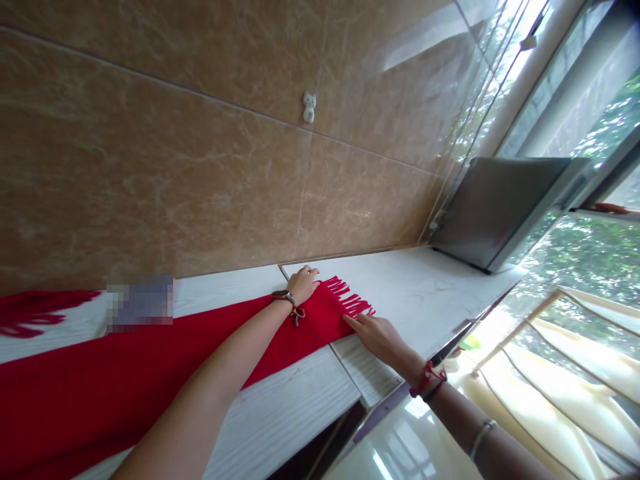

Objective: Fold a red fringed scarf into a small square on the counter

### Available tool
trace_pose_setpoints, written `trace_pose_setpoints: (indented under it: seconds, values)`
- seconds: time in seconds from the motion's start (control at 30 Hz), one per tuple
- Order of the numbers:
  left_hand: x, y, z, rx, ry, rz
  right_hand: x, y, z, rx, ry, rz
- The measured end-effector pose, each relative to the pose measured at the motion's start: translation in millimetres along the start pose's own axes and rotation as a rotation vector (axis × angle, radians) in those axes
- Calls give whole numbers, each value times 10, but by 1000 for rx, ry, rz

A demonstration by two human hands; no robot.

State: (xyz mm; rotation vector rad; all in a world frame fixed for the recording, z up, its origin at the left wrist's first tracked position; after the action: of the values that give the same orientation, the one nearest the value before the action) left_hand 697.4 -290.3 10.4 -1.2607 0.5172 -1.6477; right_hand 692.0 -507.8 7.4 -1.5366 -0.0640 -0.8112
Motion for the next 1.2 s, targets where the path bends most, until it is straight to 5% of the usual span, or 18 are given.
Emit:
trace_pose_setpoints:
  seconds: [0.17,0.3,0.5,0.67,0.8,0.97,1.2]
  values:
    - [104,-233,-357,44,30,62,-13,-162,-31,56,-6,41]
    - [133,-522,-998,-7,65,52,-150,-446,23,262,-97,144]
    - [45,-1102,-2098,-235,69,102,-749,-742,399,443,-346,448]
    - [-50,-1571,-2641,-403,85,100,-1332,-835,784,452,-453,532]
    - [-87,-1785,-2857,-407,101,147,-1690,-1045,1054,494,-482,623]
    - [-180,-1828,-2917,-419,139,232,-2022,-1268,1248,562,-530,713]
    - [-409,-1866,-2826,-331,116,31,-2043,-1287,1222,573,-516,845]
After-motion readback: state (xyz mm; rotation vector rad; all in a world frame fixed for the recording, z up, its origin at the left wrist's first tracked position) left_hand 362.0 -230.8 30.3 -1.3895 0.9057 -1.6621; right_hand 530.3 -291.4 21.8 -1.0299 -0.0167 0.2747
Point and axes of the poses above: each hand's wrist, its own z-axis towards the middle knuckle, its own y-axis out of the palm, x = y × z, the point moved 2 cm from there along z, towards the middle knuckle, and after that the axes turned 12 degrees about -z, right-handed, at the moved point
